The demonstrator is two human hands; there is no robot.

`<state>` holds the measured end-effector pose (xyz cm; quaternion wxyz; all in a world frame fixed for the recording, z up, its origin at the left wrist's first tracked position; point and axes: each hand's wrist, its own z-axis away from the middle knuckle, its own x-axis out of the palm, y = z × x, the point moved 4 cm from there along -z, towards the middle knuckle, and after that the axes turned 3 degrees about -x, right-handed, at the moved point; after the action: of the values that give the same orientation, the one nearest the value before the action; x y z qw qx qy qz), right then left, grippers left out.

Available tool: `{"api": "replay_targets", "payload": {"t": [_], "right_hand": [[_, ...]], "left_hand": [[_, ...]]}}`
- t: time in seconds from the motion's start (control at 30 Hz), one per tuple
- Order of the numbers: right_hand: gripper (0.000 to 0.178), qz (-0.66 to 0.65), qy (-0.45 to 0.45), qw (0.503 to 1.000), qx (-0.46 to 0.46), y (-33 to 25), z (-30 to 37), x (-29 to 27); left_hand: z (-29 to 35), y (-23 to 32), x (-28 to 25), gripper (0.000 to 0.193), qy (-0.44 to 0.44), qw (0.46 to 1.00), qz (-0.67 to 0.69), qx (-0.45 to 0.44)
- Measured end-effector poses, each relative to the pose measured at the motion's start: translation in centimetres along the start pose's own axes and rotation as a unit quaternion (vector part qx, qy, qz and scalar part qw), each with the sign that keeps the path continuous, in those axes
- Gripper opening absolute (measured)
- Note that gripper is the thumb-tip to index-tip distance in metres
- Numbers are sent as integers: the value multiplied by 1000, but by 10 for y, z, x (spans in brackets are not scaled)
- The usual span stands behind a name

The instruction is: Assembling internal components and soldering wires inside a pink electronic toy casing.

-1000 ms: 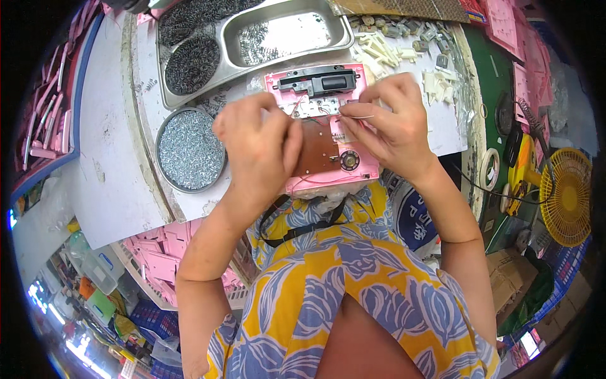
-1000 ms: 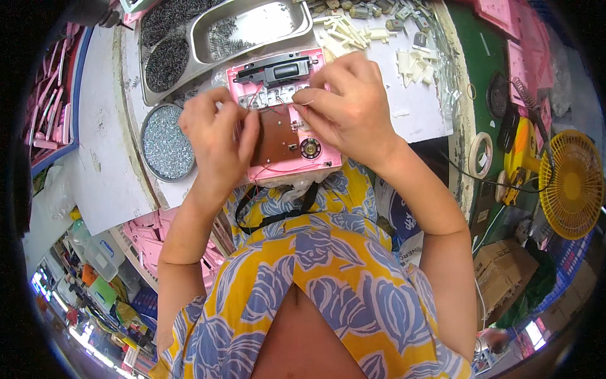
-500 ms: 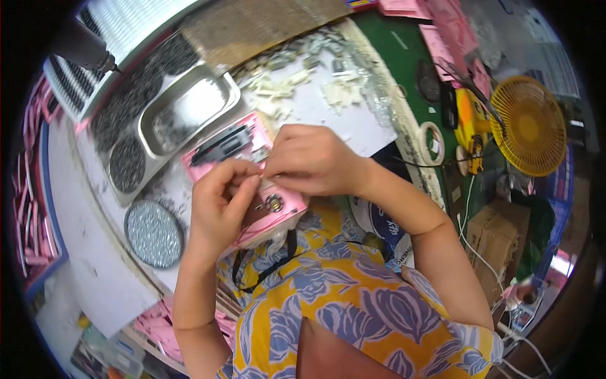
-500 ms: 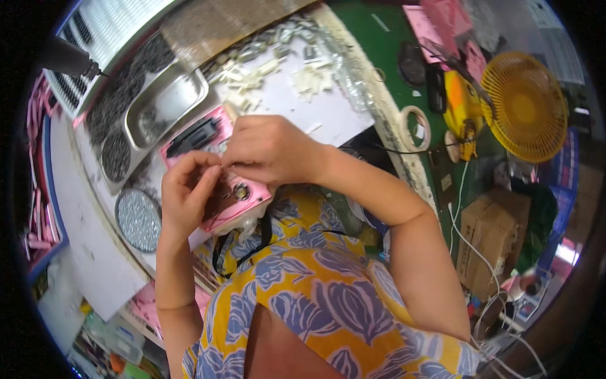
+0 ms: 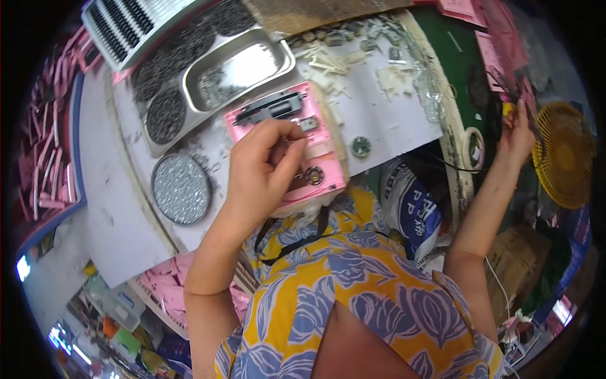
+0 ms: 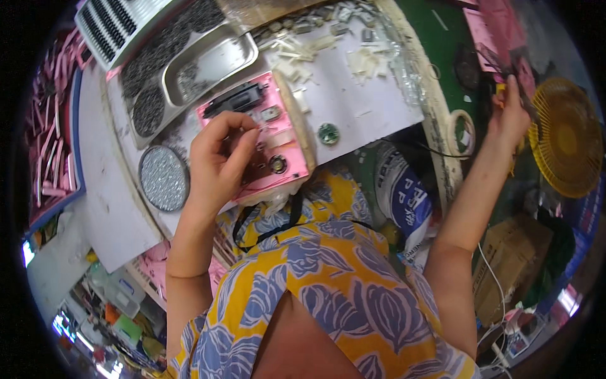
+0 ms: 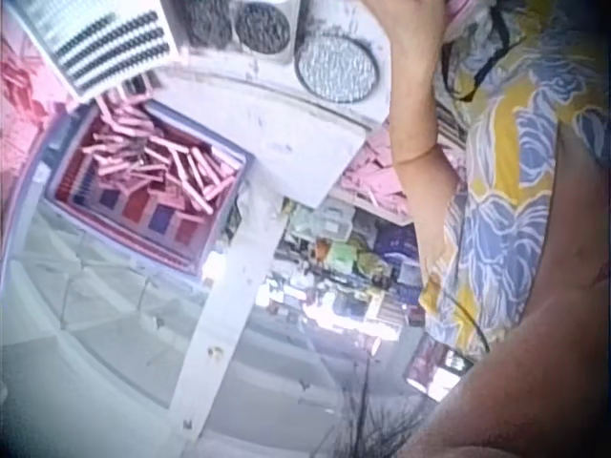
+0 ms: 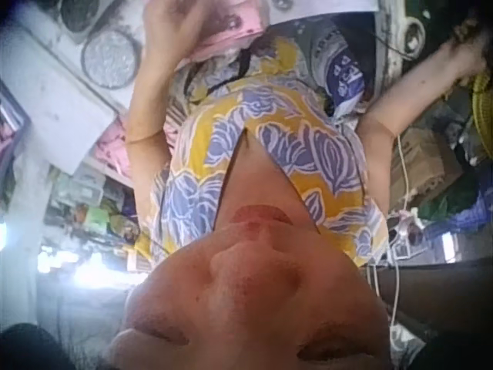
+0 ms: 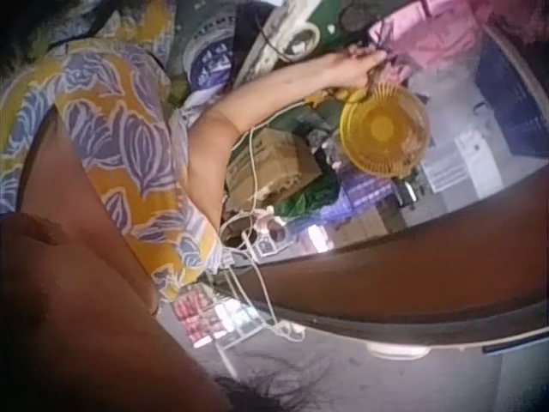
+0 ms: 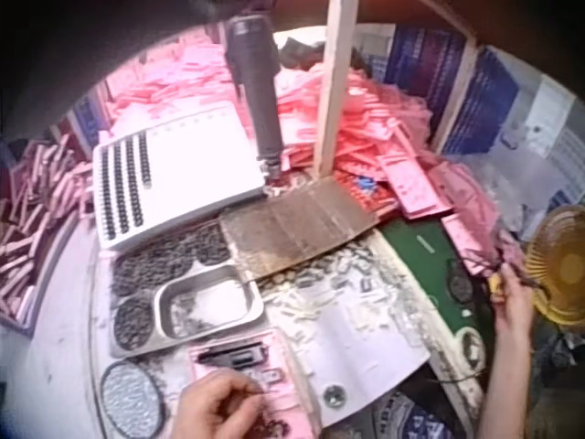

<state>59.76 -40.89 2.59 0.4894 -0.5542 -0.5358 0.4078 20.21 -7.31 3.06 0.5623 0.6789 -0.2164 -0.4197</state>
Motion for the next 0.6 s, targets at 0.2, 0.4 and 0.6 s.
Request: {"api": "replay_targets", "payload": {"t": [0.2, 0.4, 0.6], "right_hand": [[15, -39, 120, 986, -106, -29, 19, -62], [37, -224, -73, 971, 33, -36, 113, -18], [26, 6, -361, 933, 14, -30, 224, 91]], "left_hand": [[1, -2, -1, 6, 11, 999, 37, -2], [-7, -1, 4, 12, 54, 976, -164, 134], [-13, -11, 14, 13, 101, 951, -254, 143]]}}
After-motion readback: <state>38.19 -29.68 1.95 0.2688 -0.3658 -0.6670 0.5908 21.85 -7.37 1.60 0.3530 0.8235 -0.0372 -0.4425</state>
